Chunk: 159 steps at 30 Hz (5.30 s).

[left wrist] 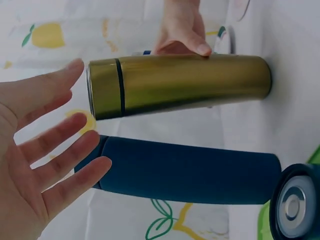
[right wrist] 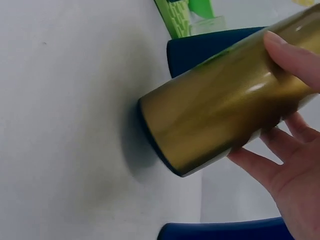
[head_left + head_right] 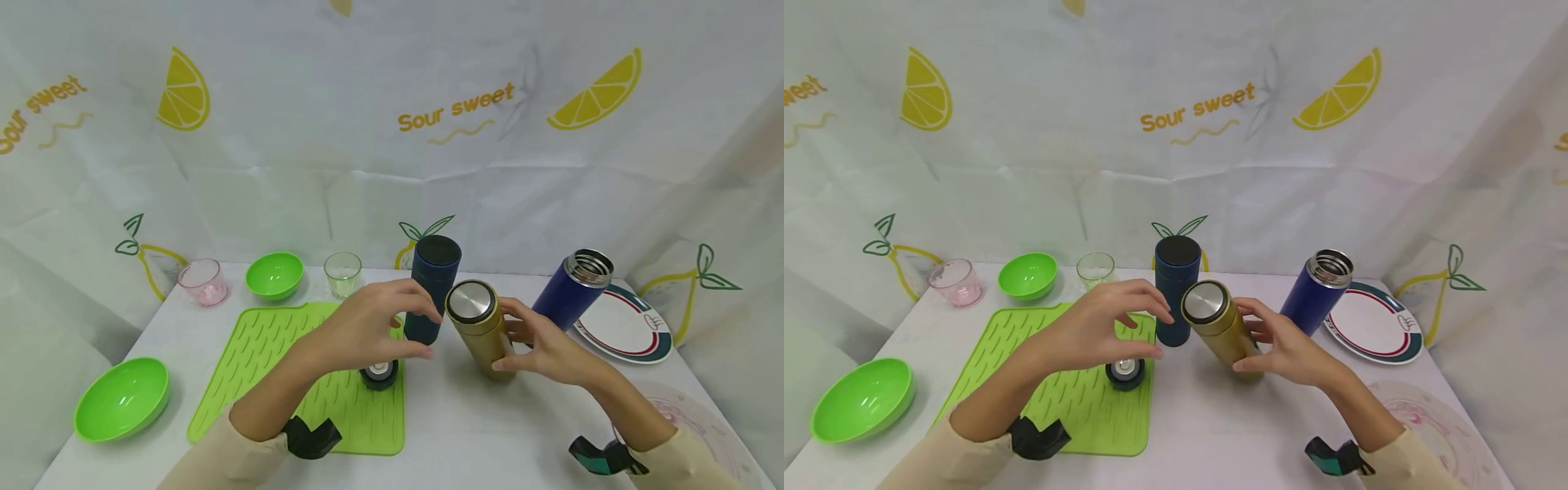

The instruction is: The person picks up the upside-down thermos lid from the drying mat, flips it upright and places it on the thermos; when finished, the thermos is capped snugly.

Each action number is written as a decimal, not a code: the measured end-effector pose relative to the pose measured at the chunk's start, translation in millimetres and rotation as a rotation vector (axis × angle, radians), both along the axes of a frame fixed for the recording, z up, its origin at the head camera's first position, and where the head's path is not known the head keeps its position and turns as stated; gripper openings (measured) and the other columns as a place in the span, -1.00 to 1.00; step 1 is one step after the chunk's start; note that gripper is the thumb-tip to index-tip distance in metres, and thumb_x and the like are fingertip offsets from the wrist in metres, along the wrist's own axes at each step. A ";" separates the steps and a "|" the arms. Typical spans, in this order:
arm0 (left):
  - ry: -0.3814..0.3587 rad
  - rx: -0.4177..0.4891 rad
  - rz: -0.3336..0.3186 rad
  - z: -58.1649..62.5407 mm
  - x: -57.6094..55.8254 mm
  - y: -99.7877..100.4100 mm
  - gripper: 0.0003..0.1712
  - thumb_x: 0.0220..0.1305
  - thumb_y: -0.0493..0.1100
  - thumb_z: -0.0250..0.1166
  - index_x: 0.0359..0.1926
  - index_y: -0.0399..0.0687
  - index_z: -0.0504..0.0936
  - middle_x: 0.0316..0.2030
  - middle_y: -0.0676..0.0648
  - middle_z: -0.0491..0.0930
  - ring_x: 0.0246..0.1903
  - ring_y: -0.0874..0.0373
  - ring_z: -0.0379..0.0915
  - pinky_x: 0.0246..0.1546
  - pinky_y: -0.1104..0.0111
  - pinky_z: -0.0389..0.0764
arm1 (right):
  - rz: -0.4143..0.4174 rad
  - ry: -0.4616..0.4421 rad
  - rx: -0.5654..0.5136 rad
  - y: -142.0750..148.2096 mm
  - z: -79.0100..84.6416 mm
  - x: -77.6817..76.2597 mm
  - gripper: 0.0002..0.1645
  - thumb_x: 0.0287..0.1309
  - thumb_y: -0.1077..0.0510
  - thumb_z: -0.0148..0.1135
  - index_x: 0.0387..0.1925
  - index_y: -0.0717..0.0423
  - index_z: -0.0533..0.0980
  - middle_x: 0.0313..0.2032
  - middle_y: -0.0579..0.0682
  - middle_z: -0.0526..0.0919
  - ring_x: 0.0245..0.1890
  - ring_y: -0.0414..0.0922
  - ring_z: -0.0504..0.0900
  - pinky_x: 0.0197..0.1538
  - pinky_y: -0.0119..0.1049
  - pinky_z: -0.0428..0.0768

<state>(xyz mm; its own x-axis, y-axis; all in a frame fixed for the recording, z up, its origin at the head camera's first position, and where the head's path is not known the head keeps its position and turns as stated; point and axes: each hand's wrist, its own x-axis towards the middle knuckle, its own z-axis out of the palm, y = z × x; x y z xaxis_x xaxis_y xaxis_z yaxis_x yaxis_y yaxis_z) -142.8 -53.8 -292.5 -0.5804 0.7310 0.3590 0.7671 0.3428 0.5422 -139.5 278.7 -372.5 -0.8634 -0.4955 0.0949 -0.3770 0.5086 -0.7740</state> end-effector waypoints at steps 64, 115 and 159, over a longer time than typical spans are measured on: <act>-0.506 -0.090 0.240 -134.3 -15.8 -51.6 -0.12 -0.09 -0.07 0.68 0.30 -0.09 0.55 0.24 -0.09 0.61 0.35 -0.12 0.44 0.42 -0.11 0.40 | -0.196 -0.024 -0.438 -1.0 -38.5 -38.2 0.35 0.09 0.49 0.39 0.61 -0.32 -0.18 0.38 -0.08 0.30 0.17 -0.33 0.61 0.16 -0.48 0.62; -0.211 0.165 0.235 -73.7 7.4 -10.2 -0.18 -0.12 -0.09 0.69 0.24 0.05 0.59 0.07 0.08 0.62 -0.03 0.22 0.57 -0.02 0.42 0.66 | -0.112 0.169 -0.410 -60.0 -16.9 31.9 -0.45 0.15 0.51 0.31 0.20 0.36 0.48 0.14 -0.08 0.60 0.09 -0.29 0.72 0.08 -0.42 0.72; -0.336 0.407 0.270 -72.4 7.5 13.7 -0.58 0.12 -0.28 0.54 0.05 -0.12 0.74 -0.13 -0.10 0.76 -0.15 0.10 0.70 -0.22 0.50 0.75 | 0.035 0.148 -0.593 -73.2 -14.4 30.1 -0.53 0.10 0.60 0.29 0.06 0.32 0.58 0.26 -0.12 0.57 0.20 -0.26 0.64 0.09 -0.39 0.72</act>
<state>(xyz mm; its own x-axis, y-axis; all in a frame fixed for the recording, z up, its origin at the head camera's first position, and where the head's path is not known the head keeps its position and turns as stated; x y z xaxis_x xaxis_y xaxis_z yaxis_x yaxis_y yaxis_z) -135.3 -40.1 -364.8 -0.8570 0.3836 0.3441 0.4453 0.2153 0.8691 -109.3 205.5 -386.9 -0.8039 -0.3493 0.4815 -0.5113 -0.0078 -0.8594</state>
